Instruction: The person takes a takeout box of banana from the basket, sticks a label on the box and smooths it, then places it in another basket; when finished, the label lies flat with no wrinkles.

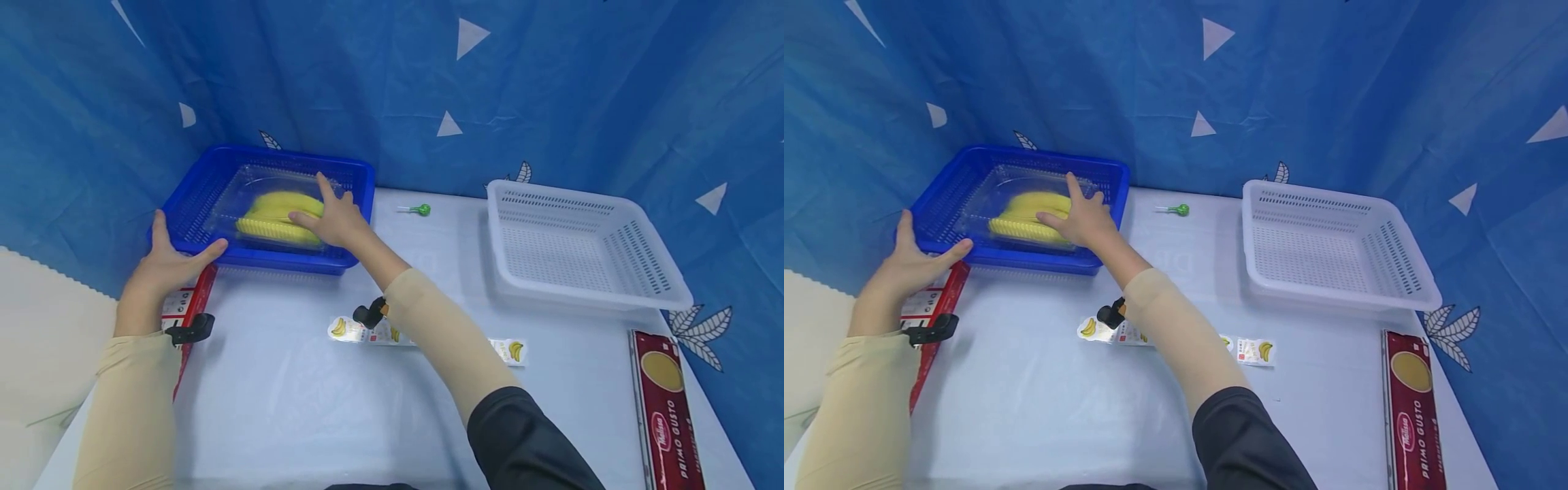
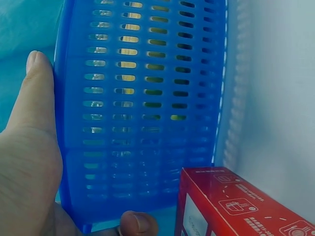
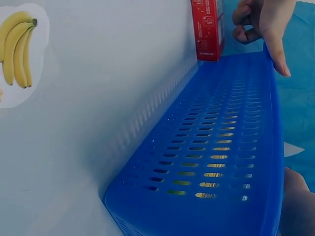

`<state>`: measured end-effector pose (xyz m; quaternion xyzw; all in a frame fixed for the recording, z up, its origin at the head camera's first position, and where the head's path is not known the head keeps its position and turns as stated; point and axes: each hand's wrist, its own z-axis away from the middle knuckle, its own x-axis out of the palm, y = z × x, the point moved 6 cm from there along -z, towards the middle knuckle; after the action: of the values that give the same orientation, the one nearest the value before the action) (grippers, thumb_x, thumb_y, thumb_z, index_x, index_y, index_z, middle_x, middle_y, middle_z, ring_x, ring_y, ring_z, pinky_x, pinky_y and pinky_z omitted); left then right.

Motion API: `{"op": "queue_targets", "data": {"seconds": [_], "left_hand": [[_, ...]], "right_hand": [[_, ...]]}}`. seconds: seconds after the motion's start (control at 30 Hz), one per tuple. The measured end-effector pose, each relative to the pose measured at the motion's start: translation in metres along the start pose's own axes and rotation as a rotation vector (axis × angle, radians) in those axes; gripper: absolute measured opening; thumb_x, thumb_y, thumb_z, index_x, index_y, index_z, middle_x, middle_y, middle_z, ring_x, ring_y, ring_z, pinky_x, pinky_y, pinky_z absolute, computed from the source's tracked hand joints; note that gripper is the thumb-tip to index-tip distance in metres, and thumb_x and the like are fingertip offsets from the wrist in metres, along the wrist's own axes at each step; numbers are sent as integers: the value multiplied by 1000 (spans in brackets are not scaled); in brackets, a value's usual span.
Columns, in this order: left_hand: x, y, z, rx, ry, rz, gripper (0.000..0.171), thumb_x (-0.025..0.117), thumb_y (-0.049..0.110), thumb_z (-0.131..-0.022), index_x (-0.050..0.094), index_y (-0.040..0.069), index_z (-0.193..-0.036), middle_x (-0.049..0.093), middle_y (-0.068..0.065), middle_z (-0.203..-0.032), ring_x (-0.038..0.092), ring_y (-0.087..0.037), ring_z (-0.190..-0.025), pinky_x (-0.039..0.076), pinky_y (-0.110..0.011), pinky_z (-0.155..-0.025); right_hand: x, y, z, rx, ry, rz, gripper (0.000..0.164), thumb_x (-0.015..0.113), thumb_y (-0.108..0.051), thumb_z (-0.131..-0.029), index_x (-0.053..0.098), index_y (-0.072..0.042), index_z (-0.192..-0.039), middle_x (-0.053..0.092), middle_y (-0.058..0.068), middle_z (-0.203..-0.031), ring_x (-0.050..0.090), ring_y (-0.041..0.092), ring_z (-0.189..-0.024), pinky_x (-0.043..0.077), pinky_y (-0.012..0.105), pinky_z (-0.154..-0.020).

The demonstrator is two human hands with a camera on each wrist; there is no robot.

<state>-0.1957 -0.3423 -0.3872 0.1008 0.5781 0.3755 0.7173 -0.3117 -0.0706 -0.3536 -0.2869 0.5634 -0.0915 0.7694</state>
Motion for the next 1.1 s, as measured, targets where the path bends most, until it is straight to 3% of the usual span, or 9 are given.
{"op": "queue_targets", "data": {"seconds": [0.3,0.67,0.83,0.97,1.03,1.1], "left_hand": [[0,1,-2,0,18,-6,125,47,84,-80,-43,26,-144,-18,-35,-157,4,-70,-136,20,-83,-99],[1,-2,-1,-8,23,-18,125,46,85,-79,-44,27,-144,-14,-37,-157,9,-71,-134,22,-83,-98],[2,-3,-1,-15,22,-10,124,46,85,-79,-43,28,-144,-15,-36,-157,7,-71,-135,21,-83,-98],[2,-5,0,-23,27,1,124,46,85,-79,-43,29,-144,-16,-36,-157,5,-71,-135,20,-84,-99],[2,-5,0,-29,29,3,124,47,86,-78,-43,29,-144,-16,-36,-157,5,-71,-135,19,-84,-98],[2,-5,1,-35,29,5,125,47,86,-78,-43,29,-144,-16,-35,-157,4,-71,-135,19,-84,-98]], "right_hand": [[4,0,-6,24,-5,-1,100,49,-78,-86,-16,-46,-155,9,23,-165,33,45,-145,38,62,-110],[14,0,-13,89,-46,-33,109,44,-88,-79,-19,-42,-155,13,24,-164,36,47,-142,40,61,-109],[20,3,-17,122,-86,-57,108,39,-90,-78,-22,-43,-153,20,16,-165,33,43,-145,38,58,-112],[24,3,-18,129,-110,-86,107,37,-91,-78,-26,-45,-151,25,13,-164,47,39,-137,49,51,-103],[25,3,-19,131,-110,-103,106,37,-90,-79,-25,-44,-151,23,13,-164,46,39,-139,49,50,-102],[26,4,-19,134,-107,-127,105,38,-89,-80,-24,-45,-152,18,14,-166,35,40,-145,45,54,-107]]}}
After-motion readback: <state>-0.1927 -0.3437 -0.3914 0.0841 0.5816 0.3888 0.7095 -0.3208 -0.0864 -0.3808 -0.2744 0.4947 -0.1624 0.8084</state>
